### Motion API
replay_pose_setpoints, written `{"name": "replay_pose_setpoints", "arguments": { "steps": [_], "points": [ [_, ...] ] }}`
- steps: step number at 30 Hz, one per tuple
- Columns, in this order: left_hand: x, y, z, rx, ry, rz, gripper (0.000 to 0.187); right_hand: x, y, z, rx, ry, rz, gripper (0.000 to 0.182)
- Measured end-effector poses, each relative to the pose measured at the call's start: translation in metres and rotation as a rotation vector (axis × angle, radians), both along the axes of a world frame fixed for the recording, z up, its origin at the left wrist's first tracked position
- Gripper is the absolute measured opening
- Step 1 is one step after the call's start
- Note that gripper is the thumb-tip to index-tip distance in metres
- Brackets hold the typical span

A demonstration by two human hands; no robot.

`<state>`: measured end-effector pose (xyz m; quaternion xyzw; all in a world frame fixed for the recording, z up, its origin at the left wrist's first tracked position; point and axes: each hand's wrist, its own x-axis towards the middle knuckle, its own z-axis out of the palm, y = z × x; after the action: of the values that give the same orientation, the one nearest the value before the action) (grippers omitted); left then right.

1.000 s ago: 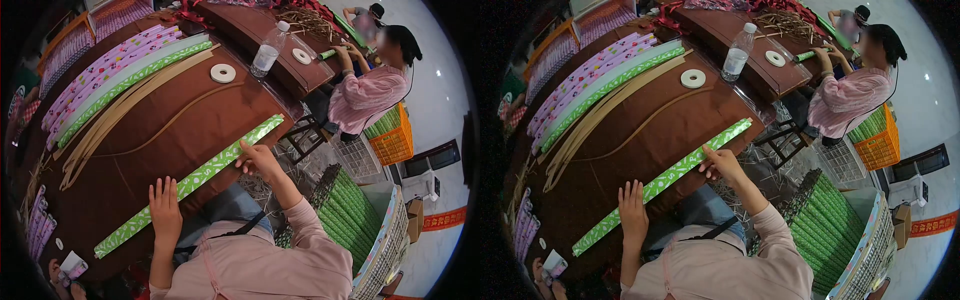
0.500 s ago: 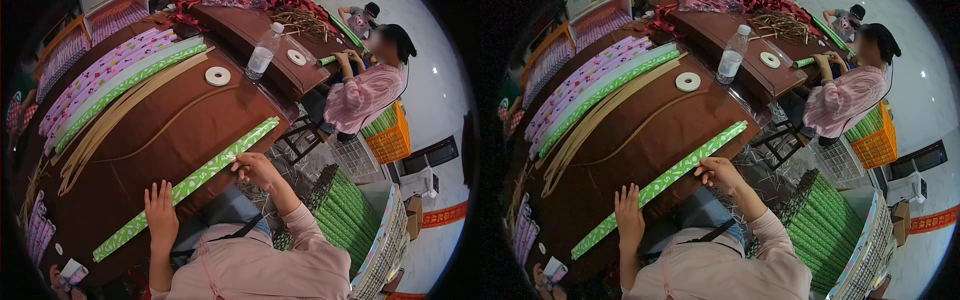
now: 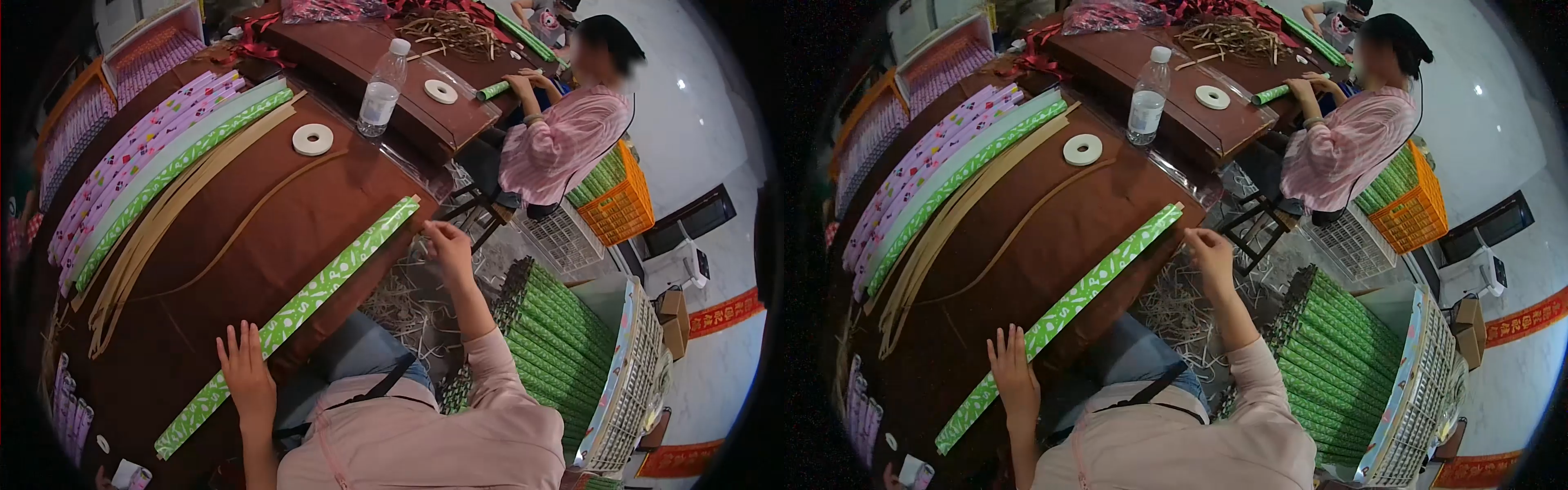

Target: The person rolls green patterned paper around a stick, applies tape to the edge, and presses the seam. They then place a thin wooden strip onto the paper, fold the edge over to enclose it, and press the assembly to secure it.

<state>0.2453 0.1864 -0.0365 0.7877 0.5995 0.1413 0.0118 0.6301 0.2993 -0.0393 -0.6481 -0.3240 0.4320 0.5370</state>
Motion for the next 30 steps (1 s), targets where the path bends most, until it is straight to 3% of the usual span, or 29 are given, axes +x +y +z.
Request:
{"name": "replay_pose_setpoints", "arguments": {
  "steps": [2, 6, 9, 12, 15, 19, 22, 24, 25, 26, 28, 30],
  "points": [
    [0.001, -0.001, -0.001, 0.014, -0.002, 0.014, 0.051, 0.015, 0.022, -0.007, 0.173, -0.329, -0.107, 0.024],
    [0.001, -0.001, -0.003, 0.023, 0.011, 0.018, 0.049, 0.029, 0.05, -0.002, 0.115, -0.268, 0.129, 0.032],
    [0.002, -0.002, -0.002, 0.028, 0.019, 0.021, 0.049, 0.026, 0.054, -0.001, -0.027, -0.304, 0.151, 0.03],
    [0.001, -0.001, -0.003, 0.017, 0.034, 0.034, 0.049, 0.03, 0.059, -0.02, 0.026, -0.3, 0.162, 0.031],
    [0.0, 0.0, -0.003, 0.049, 0.031, 0.016, 0.051, 0.023, 0.057, 0.001, 0.049, -0.161, 0.197, 0.021],
    [-0.005, -0.002, 0.002, 0.028, -0.005, 0.014, 0.054, 0.018, 0.062, 0.018, 0.007, -0.078, 0.214, 0.023],
    [-0.007, -0.001, 0.0, 0.031, 0.001, 0.0, 0.057, 0.021, 0.056, 0.018, 0.04, -0.565, 0.271, 0.041],
    [-0.007, -0.002, -0.001, 0.047, 0.037, 0.006, 0.059, 0.021, 0.051, 0.03, -0.187, -0.943, 0.222, 0.038],
    [-0.008, -0.002, -0.004, 0.063, 0.028, -0.005, 0.06, 0.02, 0.046, 0.027, -0.079, -1.15, 0.106, 0.029],
    [-0.008, -0.002, -0.005, 0.066, 0.019, -0.016, 0.06, 0.023, 0.045, 0.022, -0.082, -1.158, 0.094, 0.029],
    [-0.008, -0.002, -0.003, 0.047, 0.016, -0.005, 0.06, 0.03, 0.047, 0.014, 0.197, -0.871, 0.013, 0.025],
    [-0.007, -0.003, -0.004, 0.049, 0.019, -0.009, 0.059, 0.03, 0.046, 0.016, 0.216, -0.861, 0.041, 0.023]
  ]
}}
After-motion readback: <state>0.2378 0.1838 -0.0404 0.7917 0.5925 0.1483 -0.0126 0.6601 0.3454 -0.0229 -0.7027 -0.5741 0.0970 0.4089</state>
